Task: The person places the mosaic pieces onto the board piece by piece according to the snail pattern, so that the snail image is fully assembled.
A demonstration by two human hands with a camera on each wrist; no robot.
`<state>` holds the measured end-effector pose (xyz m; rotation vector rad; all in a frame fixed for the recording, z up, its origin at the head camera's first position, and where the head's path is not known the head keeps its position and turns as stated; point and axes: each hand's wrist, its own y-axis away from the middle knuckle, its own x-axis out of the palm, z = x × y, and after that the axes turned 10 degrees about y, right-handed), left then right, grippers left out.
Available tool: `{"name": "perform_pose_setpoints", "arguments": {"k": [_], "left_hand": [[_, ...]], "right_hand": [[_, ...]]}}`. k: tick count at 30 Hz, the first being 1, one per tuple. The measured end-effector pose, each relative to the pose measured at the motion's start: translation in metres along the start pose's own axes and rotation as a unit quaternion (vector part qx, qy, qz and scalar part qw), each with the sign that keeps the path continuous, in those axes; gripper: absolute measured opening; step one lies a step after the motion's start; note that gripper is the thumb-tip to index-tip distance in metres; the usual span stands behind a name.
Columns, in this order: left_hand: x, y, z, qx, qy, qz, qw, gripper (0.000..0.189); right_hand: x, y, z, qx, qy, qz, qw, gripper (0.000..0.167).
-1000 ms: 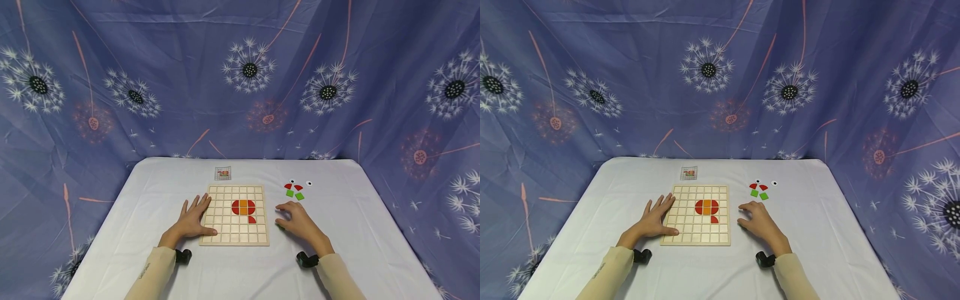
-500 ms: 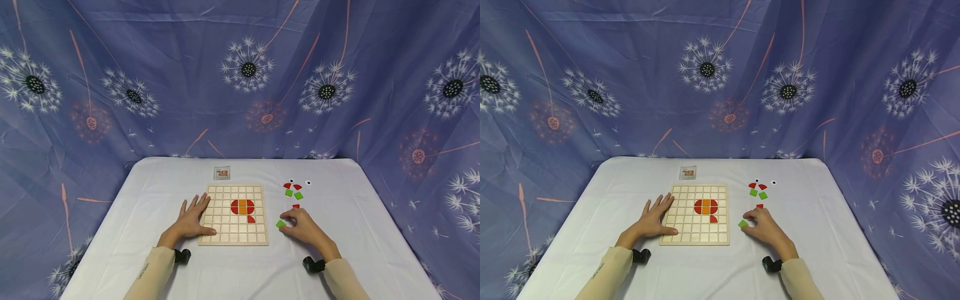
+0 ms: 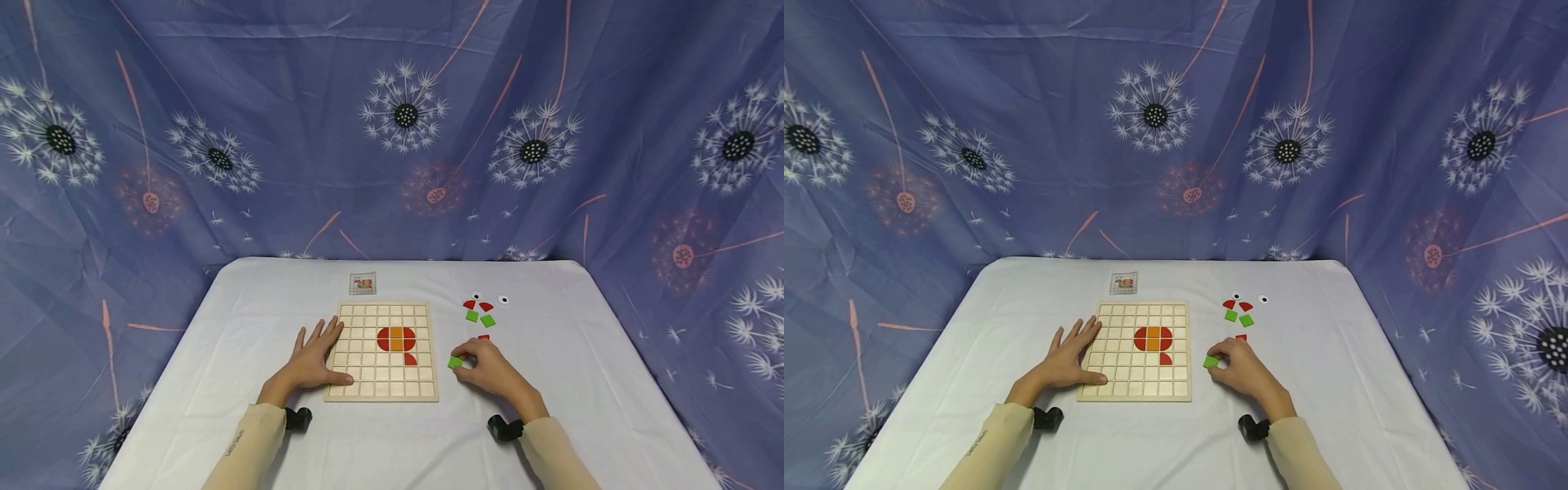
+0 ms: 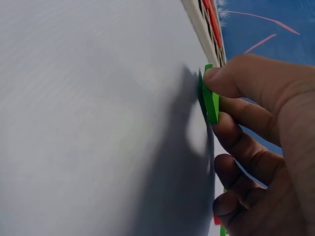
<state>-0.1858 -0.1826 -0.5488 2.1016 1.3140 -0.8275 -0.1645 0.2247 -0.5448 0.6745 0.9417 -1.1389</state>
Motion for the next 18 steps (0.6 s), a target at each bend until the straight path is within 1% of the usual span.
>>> {"name": "perform_pose_setpoints", "arguments": {"k": [4, 7, 14, 18], "left_hand": [[0.0, 0.0, 0.001, -0.003, -0.001, 0.0, 1.0, 0.13], [0.0, 0.0, 0.001, -0.003, 0.0, 0.0, 1.0, 0.13], [-0.001, -0.001, 0.002, -0.006, -0.003, 0.002, 1.0, 0.131], [-0.001, -0.001, 0.001, -0.006, -0.001, 0.003, 1.0, 0.131]], "right_hand": [[0.001, -0.007, 0.008, 0.005, -0.017, 0.002, 0.9998, 0.022], [0.003, -0.014, 0.015, -0.004, -0.02, 0.006, 0.9998, 0.022], [0.007, -0.031, 0.035, -0.055, -0.011, 0.016, 0.9983, 0.021], [0.01, -0.039, 0.045, -0.076, -0.013, 0.026, 0.9967, 0.023]]}}
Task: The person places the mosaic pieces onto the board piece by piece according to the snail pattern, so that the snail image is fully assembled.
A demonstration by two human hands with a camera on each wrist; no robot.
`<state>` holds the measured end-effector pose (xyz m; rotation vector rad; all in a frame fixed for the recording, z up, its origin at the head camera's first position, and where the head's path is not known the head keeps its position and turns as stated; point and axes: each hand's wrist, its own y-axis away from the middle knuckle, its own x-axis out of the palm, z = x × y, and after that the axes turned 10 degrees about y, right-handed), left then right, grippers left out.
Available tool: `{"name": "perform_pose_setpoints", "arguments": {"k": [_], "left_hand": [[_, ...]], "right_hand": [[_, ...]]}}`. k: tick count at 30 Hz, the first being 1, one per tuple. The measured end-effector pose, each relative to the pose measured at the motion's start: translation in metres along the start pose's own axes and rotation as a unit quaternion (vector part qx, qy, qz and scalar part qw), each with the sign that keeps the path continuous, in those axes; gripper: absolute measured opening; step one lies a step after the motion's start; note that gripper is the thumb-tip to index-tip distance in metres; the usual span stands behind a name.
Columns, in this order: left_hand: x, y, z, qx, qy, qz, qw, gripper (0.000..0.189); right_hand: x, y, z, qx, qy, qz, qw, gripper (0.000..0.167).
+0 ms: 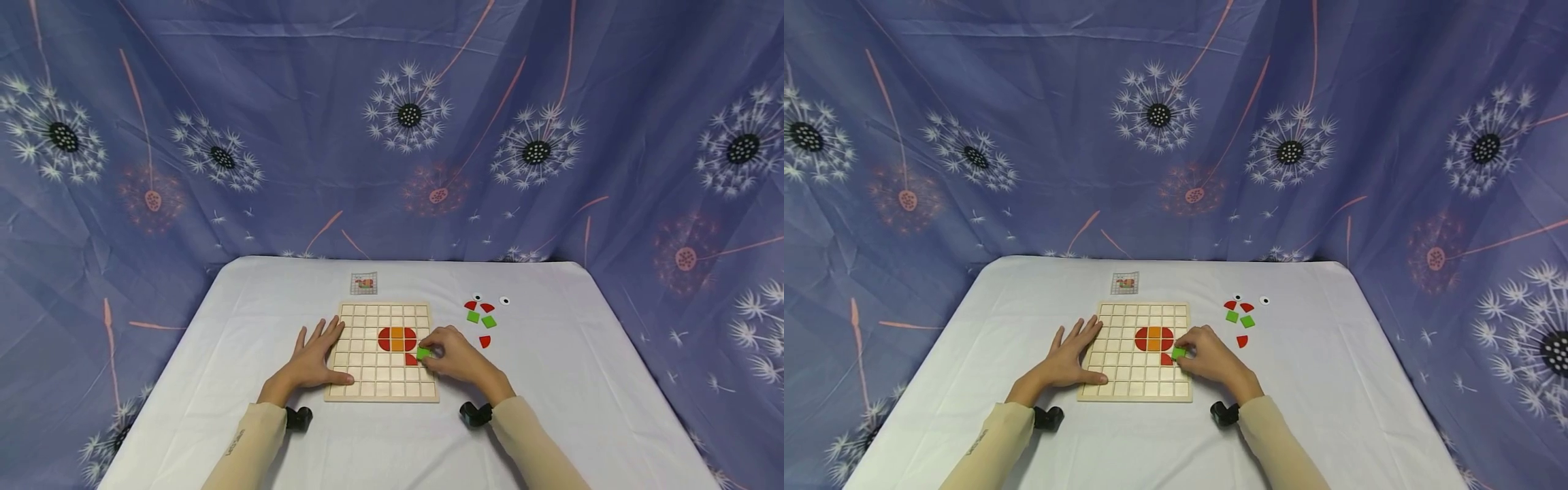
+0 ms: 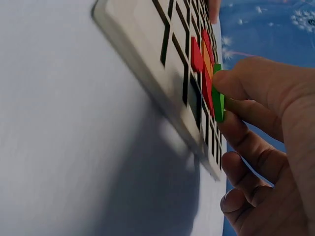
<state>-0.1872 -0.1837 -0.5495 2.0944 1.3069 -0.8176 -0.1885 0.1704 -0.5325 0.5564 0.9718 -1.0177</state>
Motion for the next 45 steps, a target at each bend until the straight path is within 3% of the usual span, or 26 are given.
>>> {"name": "perform_pose_setpoints", "arguments": {"k": [9, 26, 45], "left_hand": [[-0.001, -0.001, -0.002, 0.004, -0.005, 0.0, 1.0, 0.13], [0.0, -0.002, -0.001, 0.009, -0.004, 0.001, 1.0, 0.13], [0.001, 0.0, 0.001, 0.002, 0.001, -0.001, 1.0, 0.13]], "right_hand": [[0.013, -0.013, 0.012, -0.041, 0.006, 0.012, 0.9991, 0.019], [0.025, -0.023, 0.029, -0.065, 0.028, 0.02, 0.9973, 0.021], [0.023, -0.019, 0.025, -0.08, 0.018, 0.005, 0.9966, 0.025]]}}
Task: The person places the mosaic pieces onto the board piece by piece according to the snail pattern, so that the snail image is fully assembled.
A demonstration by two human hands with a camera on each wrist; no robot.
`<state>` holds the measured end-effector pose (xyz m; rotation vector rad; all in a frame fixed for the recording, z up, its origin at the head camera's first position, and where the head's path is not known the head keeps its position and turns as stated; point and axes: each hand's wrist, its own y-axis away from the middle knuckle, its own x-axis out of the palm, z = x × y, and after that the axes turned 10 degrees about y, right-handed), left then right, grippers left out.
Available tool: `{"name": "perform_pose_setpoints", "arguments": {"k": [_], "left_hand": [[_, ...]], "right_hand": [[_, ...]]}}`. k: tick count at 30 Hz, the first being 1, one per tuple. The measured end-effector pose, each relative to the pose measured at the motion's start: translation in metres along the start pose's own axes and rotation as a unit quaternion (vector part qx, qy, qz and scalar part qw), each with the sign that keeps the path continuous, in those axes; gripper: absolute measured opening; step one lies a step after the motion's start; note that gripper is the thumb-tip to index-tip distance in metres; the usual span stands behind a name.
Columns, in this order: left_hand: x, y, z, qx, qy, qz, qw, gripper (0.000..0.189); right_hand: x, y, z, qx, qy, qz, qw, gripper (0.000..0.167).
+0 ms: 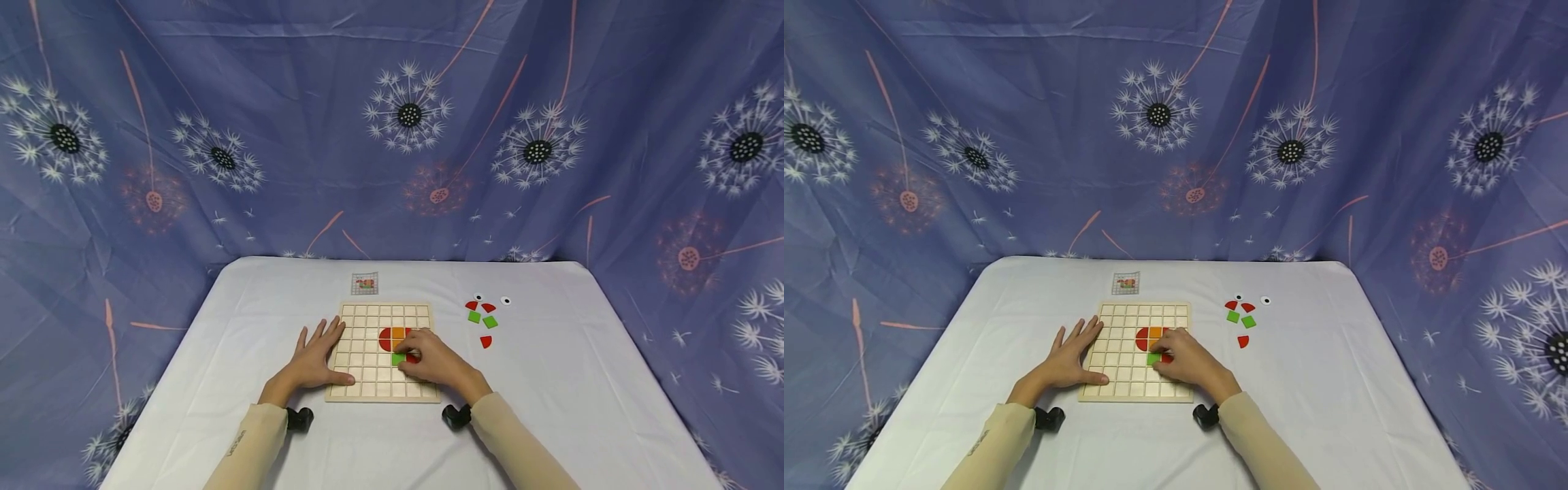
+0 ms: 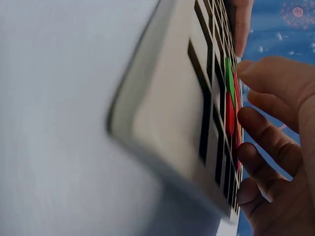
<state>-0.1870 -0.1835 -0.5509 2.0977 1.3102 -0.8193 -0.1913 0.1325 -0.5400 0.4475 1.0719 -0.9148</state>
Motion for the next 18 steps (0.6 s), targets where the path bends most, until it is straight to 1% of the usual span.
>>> {"name": "perform_pose_setpoints", "arguments": {"k": [3, 7, 11, 18], "left_hand": [[0.0, 0.0, 0.0, 0.0, 0.0, -0.001, 1.0, 0.13], [0.0, 0.0, 0.0, -0.002, 0.0, -0.001, 1.0, 0.13], [0.0, 0.0, -0.001, -0.003, 0.0, -0.004, 1.0, 0.13], [0.0, 0.0, -0.002, 0.0, -0.001, -0.003, 1.0, 0.13]], "right_hand": [[-0.005, 0.004, -0.008, 0.02, -0.008, -0.006, 0.9998, 0.028], [-0.014, 0.011, -0.025, 0.058, -0.011, -0.022, 0.998, 0.033], [-0.023, 0.018, -0.047, 0.084, 0.001, -0.045, 0.9955, 0.037], [-0.041, 0.029, -0.083, 0.107, 0.042, -0.096, 0.9888, 0.04]]}}
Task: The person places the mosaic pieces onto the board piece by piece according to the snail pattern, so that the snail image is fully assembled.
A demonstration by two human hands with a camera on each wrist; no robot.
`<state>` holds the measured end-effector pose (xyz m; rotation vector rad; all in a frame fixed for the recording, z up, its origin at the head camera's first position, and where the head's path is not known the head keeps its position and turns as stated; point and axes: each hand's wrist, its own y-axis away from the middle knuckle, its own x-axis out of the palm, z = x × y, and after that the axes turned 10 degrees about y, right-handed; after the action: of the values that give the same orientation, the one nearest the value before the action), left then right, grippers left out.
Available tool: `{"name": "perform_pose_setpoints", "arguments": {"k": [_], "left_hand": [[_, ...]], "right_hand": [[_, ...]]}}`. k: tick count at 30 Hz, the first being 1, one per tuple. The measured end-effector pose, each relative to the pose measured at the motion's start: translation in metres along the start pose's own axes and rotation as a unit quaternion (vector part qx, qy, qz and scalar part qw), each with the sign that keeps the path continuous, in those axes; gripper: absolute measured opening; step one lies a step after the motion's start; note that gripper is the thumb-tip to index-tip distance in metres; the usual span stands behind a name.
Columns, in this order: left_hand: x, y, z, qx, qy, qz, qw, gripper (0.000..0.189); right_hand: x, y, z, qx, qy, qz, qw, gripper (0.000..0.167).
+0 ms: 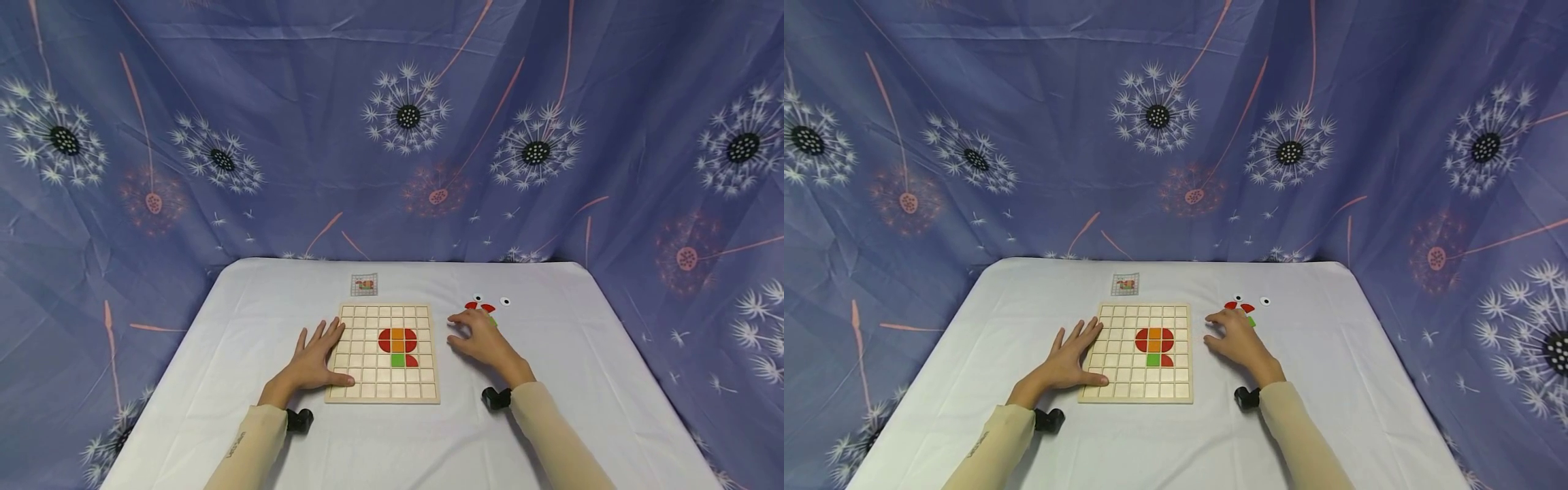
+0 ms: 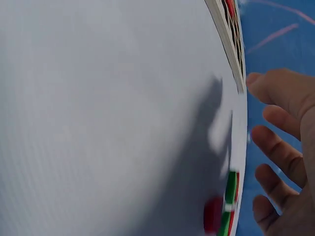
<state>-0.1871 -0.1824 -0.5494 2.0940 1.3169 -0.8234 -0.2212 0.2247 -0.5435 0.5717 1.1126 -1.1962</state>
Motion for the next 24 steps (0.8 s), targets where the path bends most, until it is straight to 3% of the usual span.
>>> {"name": "perform_pose_setpoints", "arguments": {"k": [5, 9, 16, 24], "left_hand": [[0.001, -0.001, 0.002, 0.001, -0.004, -0.002, 1.0, 0.13], [0.002, -0.001, 0.003, 0.003, -0.004, -0.002, 1.0, 0.13], [0.003, -0.001, 0.006, 0.001, -0.007, -0.001, 1.0, 0.13], [0.003, -0.002, 0.007, -0.006, -0.01, 0.003, 0.9999, 0.131]], "right_hand": [[-0.012, -0.002, -0.019, 0.024, 0.016, -0.037, 0.9989, 0.044], [-0.017, -0.001, -0.031, 0.06, 0.021, -0.045, 0.997, 0.045], [-0.017, 0.0, -0.045, 0.093, 0.026, -0.026, 0.995, 0.048], [-0.014, -0.003, -0.05, 0.092, 0.03, -0.014, 0.9952, 0.041]]}}
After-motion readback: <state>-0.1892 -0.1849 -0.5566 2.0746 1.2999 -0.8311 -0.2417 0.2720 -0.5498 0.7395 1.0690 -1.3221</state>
